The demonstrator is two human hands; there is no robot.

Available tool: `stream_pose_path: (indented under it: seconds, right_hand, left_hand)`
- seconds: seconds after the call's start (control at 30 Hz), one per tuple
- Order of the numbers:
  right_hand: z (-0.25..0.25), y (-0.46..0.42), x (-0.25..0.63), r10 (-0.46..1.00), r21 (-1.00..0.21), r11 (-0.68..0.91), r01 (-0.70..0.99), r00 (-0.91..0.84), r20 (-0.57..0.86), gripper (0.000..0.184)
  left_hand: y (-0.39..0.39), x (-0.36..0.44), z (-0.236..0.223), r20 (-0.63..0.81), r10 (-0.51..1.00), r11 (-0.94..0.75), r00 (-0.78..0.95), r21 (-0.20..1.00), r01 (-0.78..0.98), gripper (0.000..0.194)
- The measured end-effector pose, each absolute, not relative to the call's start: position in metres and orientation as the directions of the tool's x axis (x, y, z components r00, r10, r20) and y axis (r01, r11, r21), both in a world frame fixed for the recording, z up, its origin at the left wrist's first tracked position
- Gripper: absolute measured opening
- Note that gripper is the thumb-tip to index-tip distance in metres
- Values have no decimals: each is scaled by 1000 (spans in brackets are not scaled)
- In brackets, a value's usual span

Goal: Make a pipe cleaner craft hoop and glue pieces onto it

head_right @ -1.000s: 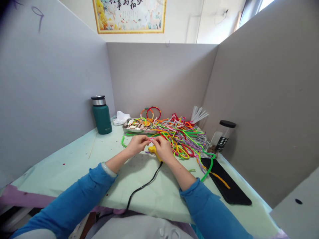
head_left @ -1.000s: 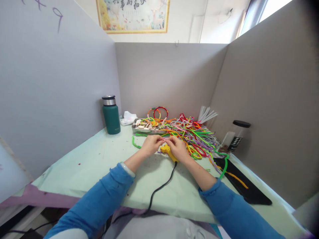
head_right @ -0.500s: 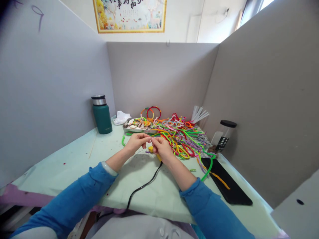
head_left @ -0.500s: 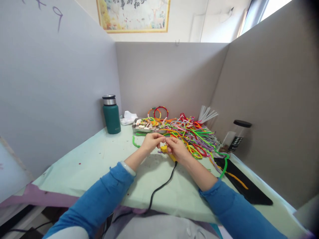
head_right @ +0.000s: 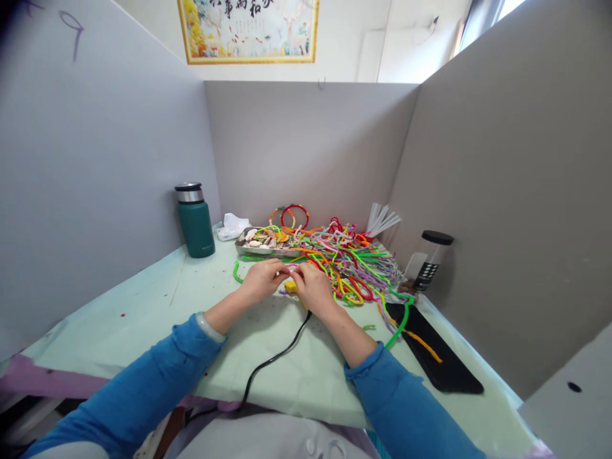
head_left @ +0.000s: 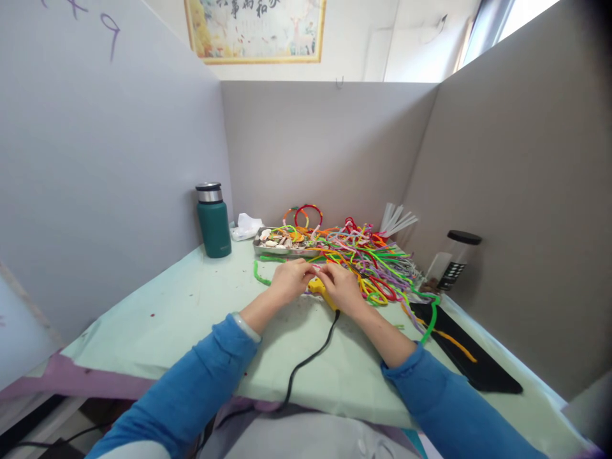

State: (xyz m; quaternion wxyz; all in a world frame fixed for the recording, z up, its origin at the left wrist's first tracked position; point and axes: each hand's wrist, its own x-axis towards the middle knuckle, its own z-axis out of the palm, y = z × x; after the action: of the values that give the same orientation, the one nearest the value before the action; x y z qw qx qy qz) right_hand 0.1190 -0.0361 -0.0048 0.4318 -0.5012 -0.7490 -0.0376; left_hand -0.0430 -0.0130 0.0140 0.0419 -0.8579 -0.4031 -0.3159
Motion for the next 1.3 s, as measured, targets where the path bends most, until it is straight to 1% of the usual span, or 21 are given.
stream_pose_path:
  seconds: [0.1,0.2,0.33,0.47,0.57,0.7,0.8,0.87,0.9,0.97,1.03,1.1,1.17,1.23,1.3]
  right_hand:
    - [-3,-38,119,712,-374,498,783,-122,691,20]
    - [-2,-38,119,701,-381,499,779,-104,706,19]
    - [-1,-38,119,716,-437,508,742,-83,693,19]
    - [1,-36,117,767,-571,505,647,-33,641,22]
    - [0,-35,115,838,-718,470,513,-3,546,24]
    - [-4,-33,108,927,-908,373,190,-35,373,29]
    - [-6,-33,102,956,-961,274,-23,-99,275,34]
    - [-6,-33,101,961,-966,245,-88,-114,254,36]
    - [-6,-33,102,961,-965,244,-92,-107,254,36]
    - [-5,-32,104,960,-962,271,-25,-70,272,34]
    - [-4,-32,109,939,-927,342,152,-8,345,31]
    - [-3,-32,113,878,-813,428,396,33,478,27]
    - [-4,-32,117,799,-644,477,598,10,602,23]
    - [-5,-32,119,752,-506,484,714,-43,658,20]
    - [-6,-32,121,735,-416,471,778,-84,673,18]
  left_hand:
    - [-14,-43,14,571,661,-672,487,162,723,23]
    - [-13,-43,15,581,661,-672,476,174,720,22]
    - [-8,-42,14,586,691,-659,423,269,703,20]
    - [-6,-40,14,582,720,-660,378,404,634,20]
    - [-5,-38,14,550,763,-633,338,533,561,22]
    - [-4,-35,14,473,831,-556,292,714,425,22]
    - [-4,-33,13,404,872,-473,277,841,261,20]
    - [-4,-32,13,371,884,-427,285,888,168,21]
    - [-3,-32,14,361,885,-415,294,897,149,21]
    - [-3,-33,14,352,884,-418,307,890,181,23]
    - [-3,-35,15,375,872,-465,314,834,297,23]
    - [-3,-37,16,459,825,-564,330,699,439,20]
    - [-5,-39,16,549,751,-651,368,519,555,18]
    - [-8,-40,15,588,697,-682,410,370,631,19]
    - [-10,-41,14,586,683,-674,435,278,684,19]
